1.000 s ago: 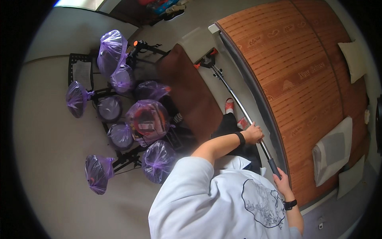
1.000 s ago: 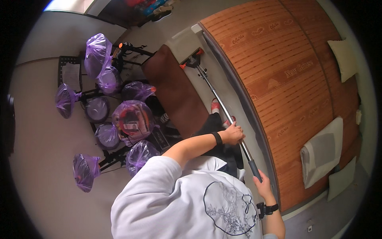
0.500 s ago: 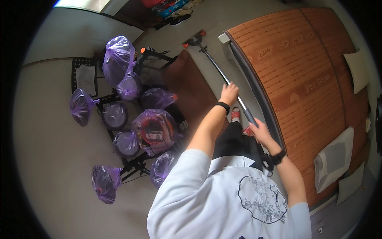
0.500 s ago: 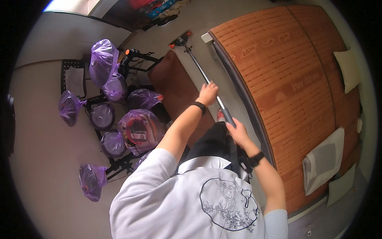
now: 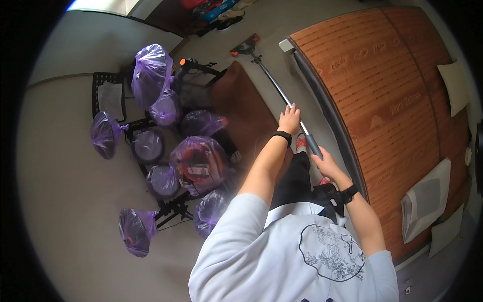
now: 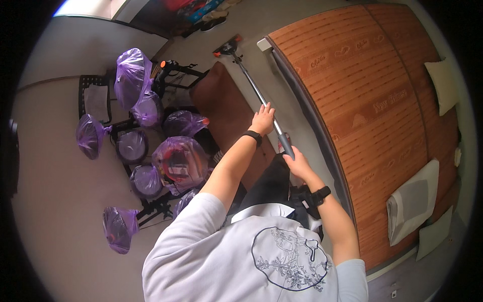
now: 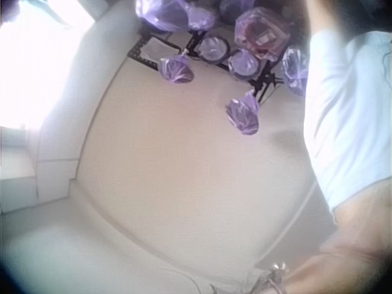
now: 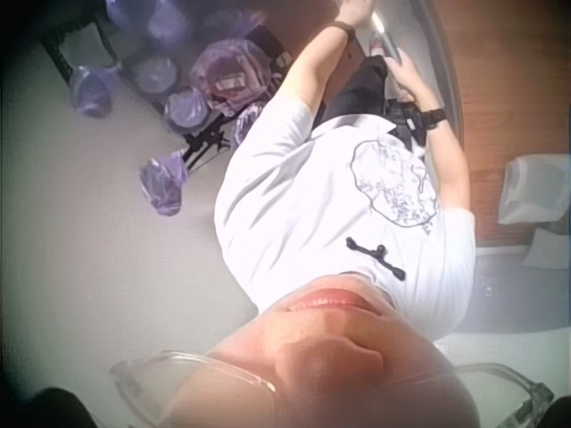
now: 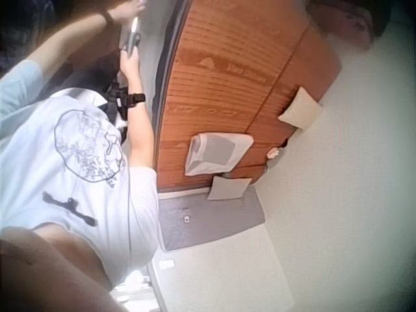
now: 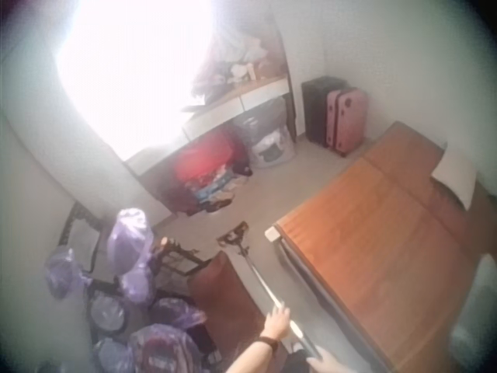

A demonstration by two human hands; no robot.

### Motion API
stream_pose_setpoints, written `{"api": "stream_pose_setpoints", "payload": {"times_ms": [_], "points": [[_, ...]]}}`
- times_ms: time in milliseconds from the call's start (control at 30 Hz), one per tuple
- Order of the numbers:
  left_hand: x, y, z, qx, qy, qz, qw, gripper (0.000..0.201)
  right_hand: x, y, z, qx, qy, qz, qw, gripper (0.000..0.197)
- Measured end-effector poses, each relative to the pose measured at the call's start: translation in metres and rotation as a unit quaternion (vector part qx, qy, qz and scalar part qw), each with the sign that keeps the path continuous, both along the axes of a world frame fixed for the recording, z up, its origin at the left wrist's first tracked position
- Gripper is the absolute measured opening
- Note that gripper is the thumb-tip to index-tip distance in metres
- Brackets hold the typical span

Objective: The person mops the floor across different rooms, including a bedroom with electronic drums. They then carry the mop to a small utility sink and rinse the cleaning head under a faucet by hand.

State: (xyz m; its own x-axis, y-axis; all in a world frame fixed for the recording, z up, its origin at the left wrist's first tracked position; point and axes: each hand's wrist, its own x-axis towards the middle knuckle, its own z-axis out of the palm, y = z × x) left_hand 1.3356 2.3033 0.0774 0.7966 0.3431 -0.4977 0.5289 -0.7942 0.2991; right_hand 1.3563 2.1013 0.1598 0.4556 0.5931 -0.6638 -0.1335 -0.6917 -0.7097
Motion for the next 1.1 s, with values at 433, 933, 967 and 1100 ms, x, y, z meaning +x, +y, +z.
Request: {"api": "stream_pose_setpoints", "payload": {"times_ms": [433, 933, 967, 1100], "points": [[-0.056, -0.131, -0.008, -0.002, -0.06, -0.058, 0.997, 0.034, -0.051, -0.139, 0.028, -0.015, 0.064, -0.007, 0.998, 0.038], [-0.13, -0.433, 0.032, -0.064, -0.077, -0.276, 0.956, 0.046, -0.119, -0.463, 0.1, -0.079, 0.077, -0.031, 0.993, 0.038], [-0.135, -0.446, 0.041, -0.117, -0.106, -0.277, 0.948, 0.043, -0.122, -0.473, 0.12, -0.103, 0.097, -0.045, 0.989, 0.038], [-0.142, -0.474, 0.037, -0.194, -0.126, -0.316, 0.92, 0.032, -0.14, -0.498, 0.152, -0.147, 0.136, -0.108, 0.974, 0.04]]}}
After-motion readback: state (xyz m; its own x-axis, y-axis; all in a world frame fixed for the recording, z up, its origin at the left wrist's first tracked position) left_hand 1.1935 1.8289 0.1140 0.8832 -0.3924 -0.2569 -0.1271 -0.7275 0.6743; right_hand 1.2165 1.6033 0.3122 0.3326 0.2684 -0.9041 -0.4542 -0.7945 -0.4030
